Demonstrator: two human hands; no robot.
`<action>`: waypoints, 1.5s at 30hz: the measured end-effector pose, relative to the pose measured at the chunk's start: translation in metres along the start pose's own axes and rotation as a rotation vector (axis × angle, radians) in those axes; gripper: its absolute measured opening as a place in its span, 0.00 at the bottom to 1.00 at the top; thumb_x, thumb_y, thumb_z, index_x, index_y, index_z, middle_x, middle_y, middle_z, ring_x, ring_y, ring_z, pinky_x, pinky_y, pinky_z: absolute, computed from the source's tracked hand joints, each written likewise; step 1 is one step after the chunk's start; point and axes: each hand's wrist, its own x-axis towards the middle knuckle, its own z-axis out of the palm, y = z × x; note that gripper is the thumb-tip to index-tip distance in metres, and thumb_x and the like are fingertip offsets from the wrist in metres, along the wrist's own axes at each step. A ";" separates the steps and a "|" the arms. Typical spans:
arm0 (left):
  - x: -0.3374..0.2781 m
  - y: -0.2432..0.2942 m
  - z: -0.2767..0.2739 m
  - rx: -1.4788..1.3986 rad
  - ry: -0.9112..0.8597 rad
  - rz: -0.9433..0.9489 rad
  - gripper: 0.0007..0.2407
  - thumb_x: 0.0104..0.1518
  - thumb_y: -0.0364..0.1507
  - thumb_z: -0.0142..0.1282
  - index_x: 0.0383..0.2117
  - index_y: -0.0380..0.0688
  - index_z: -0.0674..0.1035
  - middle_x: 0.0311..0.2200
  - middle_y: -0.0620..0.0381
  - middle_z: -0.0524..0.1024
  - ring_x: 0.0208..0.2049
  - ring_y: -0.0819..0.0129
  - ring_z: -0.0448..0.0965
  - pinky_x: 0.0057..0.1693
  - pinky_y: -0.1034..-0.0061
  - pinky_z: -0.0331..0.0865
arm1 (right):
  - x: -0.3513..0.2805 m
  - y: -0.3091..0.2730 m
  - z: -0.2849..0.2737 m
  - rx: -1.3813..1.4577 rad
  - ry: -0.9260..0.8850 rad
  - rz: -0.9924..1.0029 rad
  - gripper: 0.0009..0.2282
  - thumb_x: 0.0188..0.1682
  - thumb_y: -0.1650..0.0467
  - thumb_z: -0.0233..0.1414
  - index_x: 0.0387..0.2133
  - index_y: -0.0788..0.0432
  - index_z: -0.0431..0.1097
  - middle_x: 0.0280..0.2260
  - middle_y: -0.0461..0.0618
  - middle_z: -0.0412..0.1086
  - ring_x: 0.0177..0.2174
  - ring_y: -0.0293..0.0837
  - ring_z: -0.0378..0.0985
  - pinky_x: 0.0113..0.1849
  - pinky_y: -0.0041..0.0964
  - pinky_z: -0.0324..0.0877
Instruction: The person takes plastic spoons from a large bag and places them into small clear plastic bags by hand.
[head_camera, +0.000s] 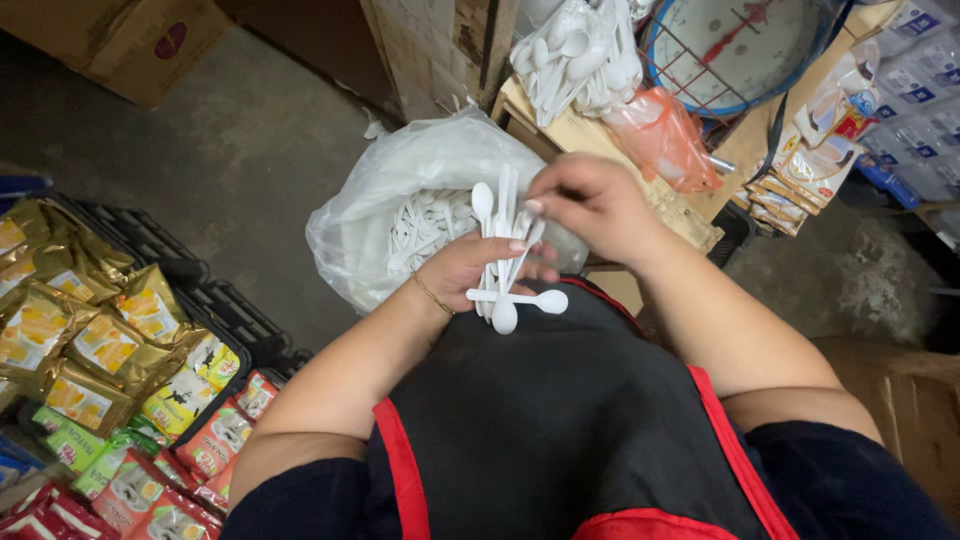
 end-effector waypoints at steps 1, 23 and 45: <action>0.000 -0.002 0.001 0.001 -0.001 -0.003 0.13 0.52 0.29 0.58 0.45 0.47 0.78 0.37 0.56 0.82 0.40 0.58 0.85 0.44 0.63 0.76 | 0.001 -0.002 0.003 0.001 -0.057 0.030 0.04 0.52 0.73 0.61 0.38 0.60 0.75 0.33 0.46 0.71 0.34 0.38 0.74 0.37 0.33 0.69; 0.008 -0.006 0.029 0.034 -0.312 0.067 0.14 0.60 0.24 0.60 0.51 0.38 0.74 0.42 0.49 0.79 0.44 0.54 0.82 0.58 0.52 0.75 | 0.002 -0.047 -0.031 -0.298 -0.101 -0.403 0.05 0.49 0.73 0.61 0.38 0.56 0.77 0.40 0.46 0.78 0.41 0.47 0.78 0.47 0.40 0.69; 0.009 -0.009 0.052 0.922 -0.020 0.210 0.11 0.51 0.23 0.67 0.39 0.33 0.80 0.33 0.55 0.79 0.38 0.71 0.77 0.44 0.72 0.74 | -0.013 -0.035 -0.002 -0.063 -0.099 -0.437 0.11 0.50 0.72 0.63 0.44 0.56 0.73 0.46 0.52 0.76 0.49 0.51 0.82 0.51 0.42 0.77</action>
